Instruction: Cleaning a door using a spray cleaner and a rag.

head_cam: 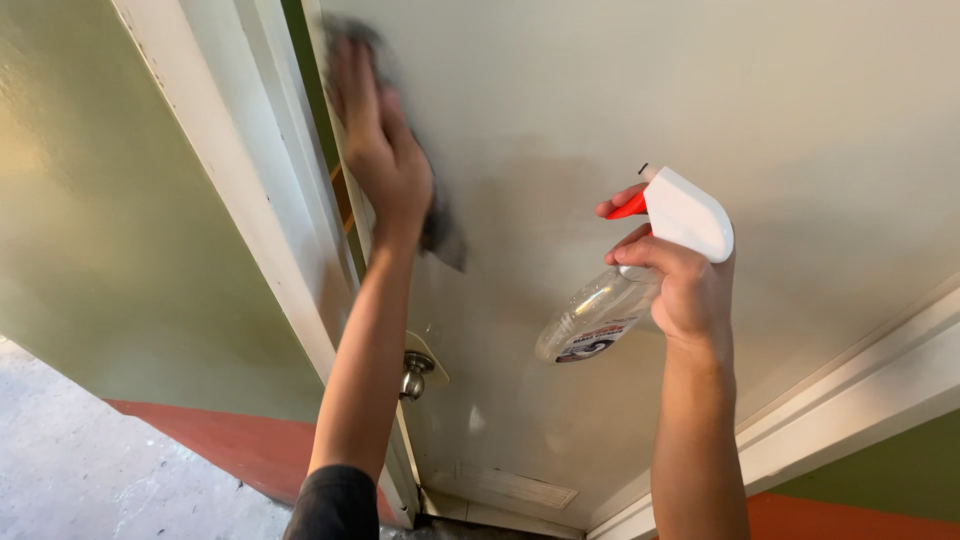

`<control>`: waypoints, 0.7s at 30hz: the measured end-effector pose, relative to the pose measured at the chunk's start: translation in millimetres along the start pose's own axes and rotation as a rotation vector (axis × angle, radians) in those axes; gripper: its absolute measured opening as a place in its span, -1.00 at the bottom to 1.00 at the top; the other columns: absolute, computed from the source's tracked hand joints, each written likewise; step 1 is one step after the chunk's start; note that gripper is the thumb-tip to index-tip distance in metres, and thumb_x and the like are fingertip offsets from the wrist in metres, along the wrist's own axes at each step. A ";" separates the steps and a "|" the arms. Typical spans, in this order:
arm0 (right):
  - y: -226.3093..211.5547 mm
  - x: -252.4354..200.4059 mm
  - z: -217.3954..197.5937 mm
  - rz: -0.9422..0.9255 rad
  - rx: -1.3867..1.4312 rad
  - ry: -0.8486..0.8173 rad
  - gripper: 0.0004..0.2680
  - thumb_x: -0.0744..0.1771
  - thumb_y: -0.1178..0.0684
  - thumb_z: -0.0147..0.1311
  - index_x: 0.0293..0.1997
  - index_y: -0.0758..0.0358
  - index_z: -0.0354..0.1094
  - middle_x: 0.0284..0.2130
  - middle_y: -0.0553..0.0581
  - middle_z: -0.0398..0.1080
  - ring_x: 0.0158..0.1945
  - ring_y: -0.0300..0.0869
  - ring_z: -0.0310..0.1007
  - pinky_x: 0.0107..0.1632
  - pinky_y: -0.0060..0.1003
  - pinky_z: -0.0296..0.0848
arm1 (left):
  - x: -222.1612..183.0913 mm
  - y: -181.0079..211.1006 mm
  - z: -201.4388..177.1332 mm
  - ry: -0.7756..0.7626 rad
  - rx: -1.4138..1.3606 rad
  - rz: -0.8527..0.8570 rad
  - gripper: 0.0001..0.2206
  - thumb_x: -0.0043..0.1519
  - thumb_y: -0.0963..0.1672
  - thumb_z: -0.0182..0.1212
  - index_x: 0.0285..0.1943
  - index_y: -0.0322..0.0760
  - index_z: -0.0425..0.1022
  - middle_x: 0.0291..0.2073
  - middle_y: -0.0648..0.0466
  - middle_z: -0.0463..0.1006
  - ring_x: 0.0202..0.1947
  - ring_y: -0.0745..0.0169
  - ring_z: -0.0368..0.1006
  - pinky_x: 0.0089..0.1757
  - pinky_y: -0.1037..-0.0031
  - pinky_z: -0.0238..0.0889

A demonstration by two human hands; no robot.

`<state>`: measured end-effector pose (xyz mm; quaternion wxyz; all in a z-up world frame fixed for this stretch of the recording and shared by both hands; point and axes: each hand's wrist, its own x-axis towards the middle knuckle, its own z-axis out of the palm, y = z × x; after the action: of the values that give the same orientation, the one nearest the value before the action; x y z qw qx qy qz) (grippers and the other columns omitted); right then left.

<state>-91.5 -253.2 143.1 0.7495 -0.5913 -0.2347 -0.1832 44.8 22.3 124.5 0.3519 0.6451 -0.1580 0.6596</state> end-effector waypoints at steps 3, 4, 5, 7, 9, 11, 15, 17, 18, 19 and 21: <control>-3.8 6.1 -2.9 0.007 0.004 0.012 -0.55 0.16 0.36 -0.02 0.21 0.51 0.26 -0.13 0.35 0.46 -0.30 -0.06 0.47 -0.27 -0.25 0.49 | 48.0 2.8 29.2 0.130 -0.019 -0.002 -0.65 0.55 -0.21 -0.02 0.53 -0.29 0.27 0.49 -0.03 0.26 0.54 0.03 0.12 0.50 0.27 -0.18; -5.1 8.0 -4.6 0.008 0.012 0.021 -0.55 0.17 0.36 -0.03 0.22 0.51 0.24 -0.13 0.35 0.46 -0.30 -0.05 0.47 -0.27 -0.24 0.49 | 57.5 13.1 40.7 0.066 -0.064 -0.081 -0.70 0.50 -0.20 0.02 0.42 -0.28 0.36 0.36 -0.01 0.41 0.45 0.01 0.27 0.43 0.30 -0.04; -5.0 8.4 -6.3 0.013 0.021 0.030 -0.54 0.17 0.36 -0.03 0.23 0.51 0.23 -0.13 0.35 0.46 -0.29 -0.05 0.47 -0.28 -0.24 0.49 | 64.9 22.8 51.2 -0.005 -0.110 -0.159 -0.74 0.46 -0.19 0.06 0.31 -0.26 0.45 0.22 0.02 0.56 0.37 0.01 0.42 0.37 0.33 0.09; -4.9 11.4 -7.1 0.010 0.029 0.042 -0.54 0.17 0.36 -0.03 0.24 0.51 0.22 -0.13 0.35 0.46 -0.26 -0.03 0.49 -0.28 -0.23 0.49 | 62.6 67.2 52.7 -0.109 -0.084 0.024 -0.68 0.41 -0.21 0.04 0.35 -0.30 0.41 0.29 -0.01 0.48 0.41 -0.03 0.34 0.41 0.24 0.02; -4.4 13.9 -7.5 0.011 0.036 0.052 -0.53 0.17 0.37 -0.04 0.25 0.51 0.22 -0.13 0.35 0.45 -0.22 -0.01 0.50 -0.28 -0.23 0.49 | 48.0 100.4 52.6 -0.217 -0.055 0.204 -0.62 0.37 -0.24 0.02 0.40 -0.33 0.36 0.36 -0.05 0.39 0.45 -0.08 0.26 0.45 0.15 -0.05; -2.6 15.5 -8.7 -0.023 0.059 0.064 -0.54 0.18 0.38 -0.04 0.26 0.51 0.23 -0.12 0.35 0.44 -0.12 0.04 0.52 -0.27 -0.21 0.50 | 19.7 122.9 51.9 -0.451 0.040 0.558 -0.52 0.31 -0.24 0.02 0.47 -0.30 0.32 0.46 -0.08 0.26 0.50 -0.08 0.14 0.44 0.08 -0.04; -8.1 11.2 -11.7 -0.065 0.072 0.054 -0.57 0.19 0.39 -0.06 0.21 0.53 0.25 -0.11 0.34 0.43 -0.06 0.09 0.53 -0.25 -0.19 0.50 | -48.1 84.9 31.7 -0.473 0.044 0.663 -0.62 0.49 -0.20 0.01 0.52 -0.30 0.30 0.52 0.00 0.21 0.54 0.01 0.08 0.47 0.11 -0.04; -14.8 8.5 -11.3 -0.074 0.055 0.045 -0.59 0.18 0.39 -0.07 0.18 0.53 0.27 -0.12 0.33 0.42 -0.04 0.10 0.53 -0.25 -0.21 0.50 | -60.6 58.1 15.8 -0.417 0.093 0.516 -0.59 0.41 -0.24 0.01 0.46 -0.22 0.37 0.49 0.02 0.23 0.53 0.11 0.13 0.47 0.15 -0.02; -15.4 8.3 -12.3 -0.074 0.055 0.048 -0.59 0.18 0.39 -0.07 0.18 0.53 0.27 -0.12 0.33 0.42 -0.04 0.10 0.53 -0.25 -0.21 0.50 | -51.5 48.1 11.2 -0.418 0.092 0.517 -0.59 0.41 -0.24 0.01 0.46 -0.22 0.37 0.49 0.02 0.23 0.53 0.11 0.13 0.47 0.15 -0.02; -16.6 8.5 -13.7 -0.075 0.048 0.046 -0.58 0.18 0.39 -0.08 0.18 0.53 0.27 -0.13 0.33 0.42 -0.04 0.11 0.53 -0.25 -0.21 0.50 | -42.0 38.4 7.8 -0.335 0.085 0.368 -0.60 0.41 -0.26 0.00 0.46 -0.28 0.35 0.48 -0.04 0.24 0.53 0.02 0.12 0.48 0.13 -0.09; -16.8 6.6 -16.1 -0.070 0.038 0.047 -0.57 0.17 0.39 -0.08 0.18 0.52 0.27 -0.14 0.33 0.42 -0.04 0.11 0.52 -0.26 -0.22 0.50 | -14.0 23.0 4.7 -0.255 0.077 0.213 -0.60 0.40 -0.28 -0.02 0.45 -0.33 0.33 0.46 -0.10 0.26 0.53 -0.07 0.11 0.49 0.11 -0.16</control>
<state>-93.1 -272.8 157.2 0.7589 -0.5640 -0.2408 -0.2189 31.8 -0.7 117.3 0.2323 0.7160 -0.2436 0.6116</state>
